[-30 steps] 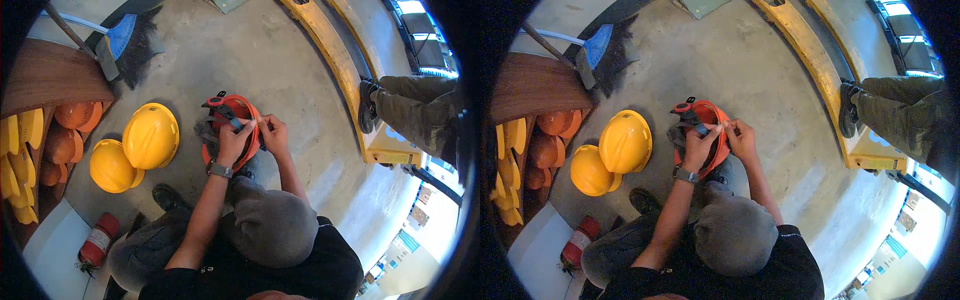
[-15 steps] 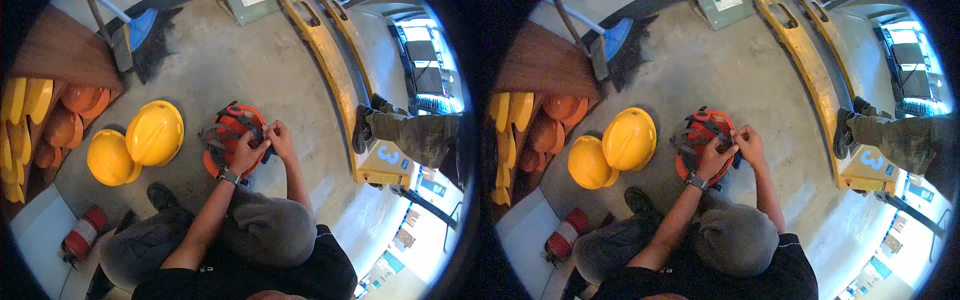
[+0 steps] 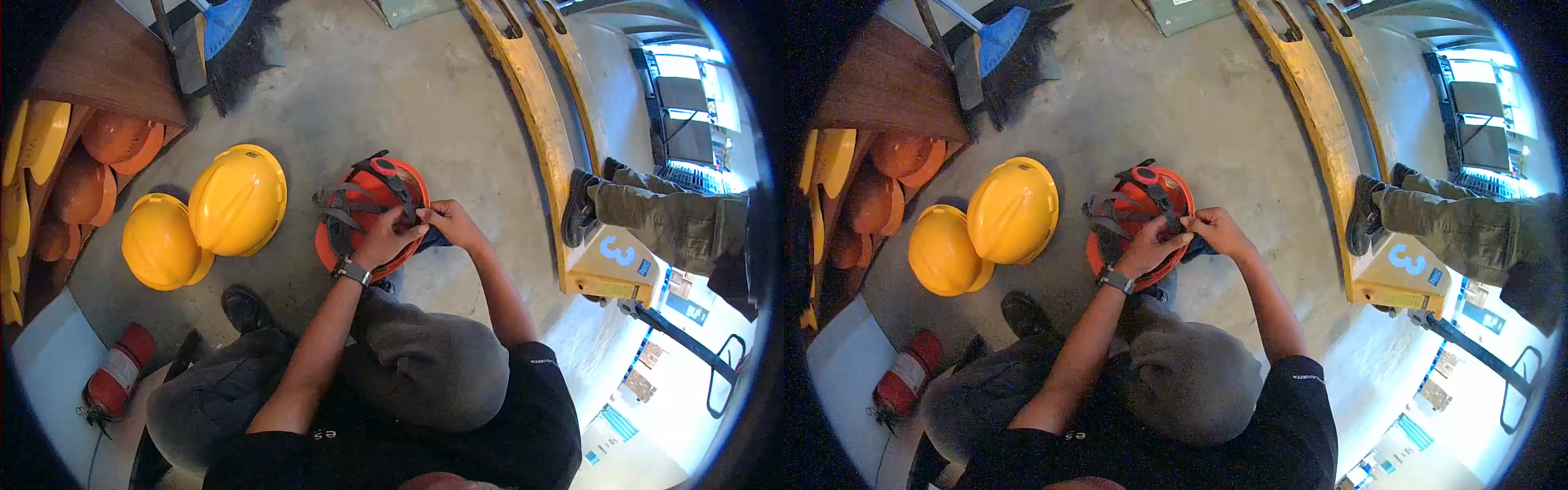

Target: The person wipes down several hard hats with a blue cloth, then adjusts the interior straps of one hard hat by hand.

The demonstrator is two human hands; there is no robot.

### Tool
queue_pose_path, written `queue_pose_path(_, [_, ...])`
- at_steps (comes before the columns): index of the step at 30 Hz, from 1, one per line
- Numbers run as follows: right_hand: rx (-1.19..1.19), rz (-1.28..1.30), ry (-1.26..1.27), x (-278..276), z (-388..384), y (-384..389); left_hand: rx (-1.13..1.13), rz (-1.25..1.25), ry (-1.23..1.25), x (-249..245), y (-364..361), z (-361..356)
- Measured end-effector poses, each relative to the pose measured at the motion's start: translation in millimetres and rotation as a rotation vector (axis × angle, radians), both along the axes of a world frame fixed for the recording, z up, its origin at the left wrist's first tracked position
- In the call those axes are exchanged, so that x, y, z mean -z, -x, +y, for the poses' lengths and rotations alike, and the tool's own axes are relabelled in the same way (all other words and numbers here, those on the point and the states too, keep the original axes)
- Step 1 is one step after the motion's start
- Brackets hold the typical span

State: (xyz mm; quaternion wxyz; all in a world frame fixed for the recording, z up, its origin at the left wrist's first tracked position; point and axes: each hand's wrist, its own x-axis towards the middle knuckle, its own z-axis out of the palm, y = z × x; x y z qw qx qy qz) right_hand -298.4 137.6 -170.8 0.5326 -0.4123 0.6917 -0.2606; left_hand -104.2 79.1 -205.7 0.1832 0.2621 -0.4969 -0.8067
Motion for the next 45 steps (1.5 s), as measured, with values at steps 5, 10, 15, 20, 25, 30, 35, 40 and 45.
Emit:
queue_pose_path(5, [0.058, -0.031, 0.034, 5.5, -1.2, -2.7, -0.079, 0.002, 0.016, 1.4, 6.7, 3.0])
queue_pose_path(10, [0.01, 0.174, 0.164, 7.8, -3.0, -1.4, -0.158, 0.057, 0.101, 7.5, 0.5, -6.2])
queue_pose_path(15, [0.065, 0.13, 0.143, 18.5, 16.8, 13.0, 0.155, -0.188, 0.039, -39.2, -76.8, -90.0])
queue_pose_path(20, [-0.137, 0.416, 0.341, 17.6, 18.0, 13.1, -0.143, -0.363, 0.528, -16.3, -97.6, -129.5])
queue_pose_path(25, [-0.145, 0.35, 0.195, 21.4, 11.3, 35.7, 0.004, -0.156, 0.297, -8.0, -83.0, -108.7])
queue_pose_path(30, [-0.307, 0.592, 0.172, -3.6, -15.9, 47.9, -0.141, -0.234, 0.412, -4.4, -65.1, -101.8])
queue_pose_path(35, [0.002, 0.433, 0.15, -49.0, -53.5, 54.1, -0.113, -0.293, 0.428, -17.1, -62.3, -110.0])
queue_pose_path(40, [-0.055, 0.206, 0.155, -79.7, -104.6, 24.2, -0.157, -0.251, 0.405, -10.6, -52.3, -111.8])
queue_pose_path(45, [-0.201, 0.264, 0.17, -78.3, -123.6, 3.9, -0.184, -0.289, 0.408, -12.1, -54.7, -119.0])
